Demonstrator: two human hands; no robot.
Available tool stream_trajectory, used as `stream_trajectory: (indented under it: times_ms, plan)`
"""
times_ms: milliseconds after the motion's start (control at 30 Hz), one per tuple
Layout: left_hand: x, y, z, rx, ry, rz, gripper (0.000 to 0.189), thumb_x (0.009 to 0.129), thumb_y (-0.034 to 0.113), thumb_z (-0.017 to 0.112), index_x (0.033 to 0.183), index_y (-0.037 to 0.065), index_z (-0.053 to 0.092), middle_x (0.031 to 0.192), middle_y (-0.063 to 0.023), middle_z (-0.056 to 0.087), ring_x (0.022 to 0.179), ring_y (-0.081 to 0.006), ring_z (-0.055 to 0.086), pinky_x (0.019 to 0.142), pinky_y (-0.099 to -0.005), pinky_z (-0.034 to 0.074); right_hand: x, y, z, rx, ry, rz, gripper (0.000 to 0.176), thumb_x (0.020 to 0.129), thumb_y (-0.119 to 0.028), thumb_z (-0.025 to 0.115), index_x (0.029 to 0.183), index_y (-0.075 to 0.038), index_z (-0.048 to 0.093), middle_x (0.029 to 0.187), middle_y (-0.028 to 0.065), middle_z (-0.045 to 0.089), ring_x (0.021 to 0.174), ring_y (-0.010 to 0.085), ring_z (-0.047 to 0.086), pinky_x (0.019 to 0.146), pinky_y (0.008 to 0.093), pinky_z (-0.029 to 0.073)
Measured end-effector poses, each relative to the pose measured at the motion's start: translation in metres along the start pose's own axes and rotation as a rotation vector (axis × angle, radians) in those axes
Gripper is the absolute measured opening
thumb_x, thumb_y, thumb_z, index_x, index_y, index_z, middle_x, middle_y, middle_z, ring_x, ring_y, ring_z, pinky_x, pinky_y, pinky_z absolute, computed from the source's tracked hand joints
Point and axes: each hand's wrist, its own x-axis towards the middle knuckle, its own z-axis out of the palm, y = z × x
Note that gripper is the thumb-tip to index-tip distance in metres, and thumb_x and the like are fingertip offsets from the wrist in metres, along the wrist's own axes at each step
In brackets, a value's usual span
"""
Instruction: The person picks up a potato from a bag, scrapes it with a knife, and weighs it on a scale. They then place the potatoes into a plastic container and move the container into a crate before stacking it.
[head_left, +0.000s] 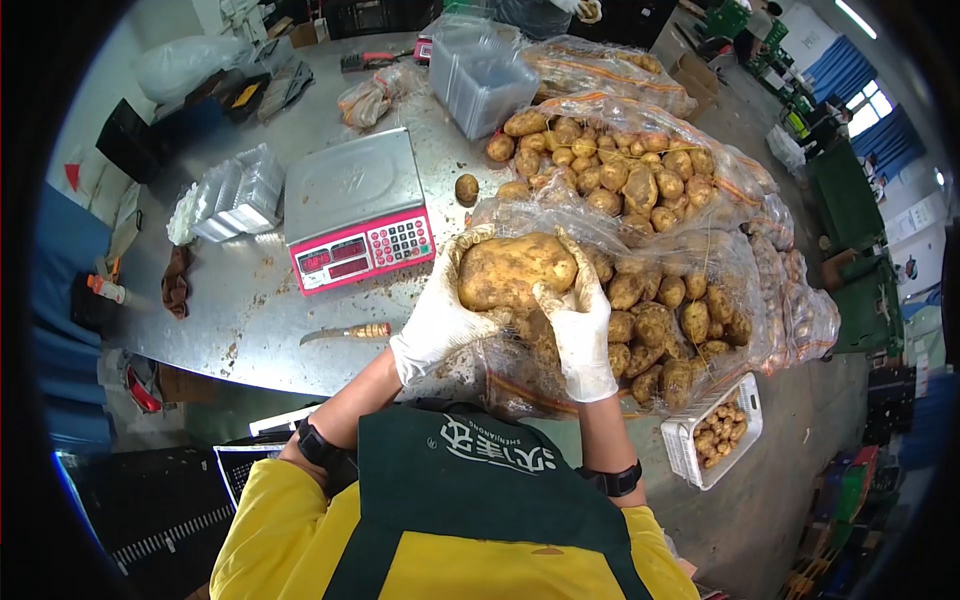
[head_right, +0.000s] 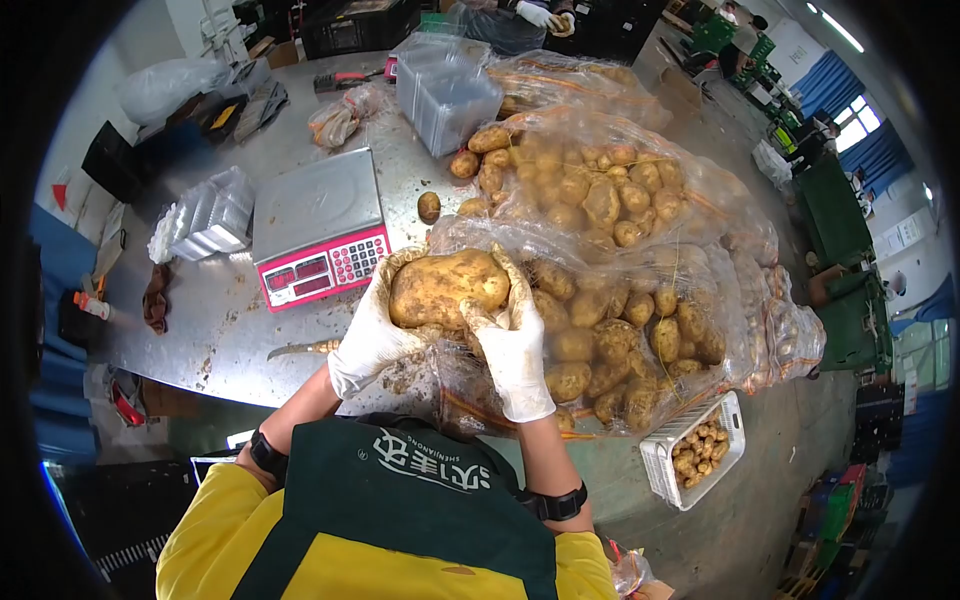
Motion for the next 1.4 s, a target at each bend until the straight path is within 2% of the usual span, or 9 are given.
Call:
stream_trajectory:
  times_ms: [167, 367, 567, 800, 900, 1100, 1200, 1267, 1400]
  plan:
    - [0.002, -0.009, 0.0, 0.015, 0.039, 0.036, 0.087, 0.062, 0.014, 0.088, 0.133, 0.002, 0.038, 0.126, -0.0104, 0.049, 0.116, -0.0171, 0.05, 0.098, -0.0319, 0.044, -0.001, -0.01, 0.006, -0.037, -0.027, -0.055, 0.068, 0.079, 0.016, 0.061, 0.139, 0.001, 0.034, 0.145, 0.0105, 0.037, 0.128, 0.0201, 0.041, 0.106, 0.0341, 0.038]
    - [-0.002, 0.001, 0.005, -0.233, 0.11, -0.148, 0.078, 0.07, 0.008, 0.082, 0.135, 0.003, 0.039, 0.13, -0.0098, 0.048, 0.119, -0.0183, 0.049, 0.1, -0.0321, 0.044, 0.0, -0.014, 0.009, 0.031, -0.011, -0.022, 0.066, 0.078, 0.015, 0.062, 0.138, 0.002, 0.037, 0.143, 0.0107, 0.039, 0.127, 0.0196, 0.043, 0.105, 0.0331, 0.04]
    - [-0.011, 0.002, 0.01, -0.12, -0.005, 0.135, 0.068, 0.078, 0.002, 0.072, 0.136, 0.003, 0.038, 0.133, -0.009, 0.047, 0.123, -0.0192, 0.046, 0.106, -0.0336, 0.037, 0.004, 0.01, -0.009, 0.26, 0.135, 0.176, 0.057, 0.081, 0.014, 0.061, 0.133, 0.002, 0.043, 0.134, 0.0112, 0.049, 0.118, 0.0176, 0.05, 0.099, 0.03, 0.045]
    - [-0.012, 0.008, 0.0, -0.202, -0.049, -0.004, 0.065, 0.081, -0.002, 0.066, 0.138, -0.001, 0.037, 0.139, -0.0109, 0.044, 0.126, -0.0187, 0.044, 0.107, -0.0335, 0.034, 0.0, 0.005, -0.008, 0.454, 0.152, 0.202, 0.053, 0.083, 0.014, 0.059, 0.132, 0.002, 0.044, 0.13, 0.0104, 0.052, 0.116, 0.0172, 0.052, 0.098, 0.0293, 0.045]
    - [-0.011, 0.002, 0.004, -0.289, 0.047, 0.037, 0.054, 0.082, -0.001, 0.065, 0.132, -0.002, 0.046, 0.133, -0.0102, 0.052, 0.119, -0.0175, 0.05, 0.104, -0.0325, 0.039, -0.001, 0.016, -0.01, 0.294, 0.16, 0.106, 0.054, 0.082, 0.014, 0.06, 0.132, 0.002, 0.044, 0.13, 0.0094, 0.052, 0.116, 0.0175, 0.052, 0.099, 0.0297, 0.044]
    - [-0.003, 0.005, 0.002, -0.396, 0.224, -0.163, 0.033, 0.092, 0.009, 0.058, 0.124, -0.002, 0.056, 0.119, -0.0093, 0.061, 0.108, -0.0166, 0.057, 0.095, -0.0312, 0.046, -0.006, 0.013, -0.004, 0.219, 0.143, 0.016, 0.055, 0.082, 0.012, 0.061, 0.133, 0.003, 0.043, 0.13, 0.0089, 0.052, 0.116, 0.0177, 0.052, 0.1, 0.0299, 0.043]
    - [-0.008, 0.021, 0.002, -0.486, 0.048, -0.145, 0.039, 0.096, 0.013, 0.053, 0.132, 0.0, 0.048, 0.128, -0.0096, 0.055, 0.114, -0.016, 0.053, 0.097, -0.0312, 0.045, -0.008, 0.011, -0.004, 0.479, 0.184, 0.109, 0.054, 0.083, 0.011, 0.06, 0.134, 0.003, 0.043, 0.13, 0.0091, 0.052, 0.117, 0.0181, 0.052, 0.1, 0.0306, 0.043]
    - [-0.011, 0.03, 0.002, -0.434, -0.066, -0.189, 0.049, 0.093, 0.009, 0.055, 0.139, 0.002, 0.041, 0.135, -0.0093, 0.05, 0.121, -0.0159, 0.048, 0.101, -0.0309, 0.041, -0.008, 0.009, -0.005, 0.498, 0.196, 0.125, 0.054, 0.083, 0.011, 0.06, 0.134, 0.003, 0.043, 0.13, 0.0095, 0.052, 0.117, 0.0184, 0.052, 0.1, 0.0309, 0.044]
    - [-0.007, 0.021, 0.001, -0.329, -0.106, -0.139, 0.058, 0.084, -0.001, 0.06, 0.139, 0.002, 0.04, 0.136, -0.0084, 0.05, 0.123, -0.0167, 0.048, 0.102, -0.0313, 0.041, -0.008, 0.018, -0.01, 0.357, 0.194, 0.058, 0.054, 0.083, 0.01, 0.061, 0.134, 0.003, 0.043, 0.131, 0.0105, 0.051, 0.118, 0.019, 0.051, 0.101, 0.0317, 0.043]
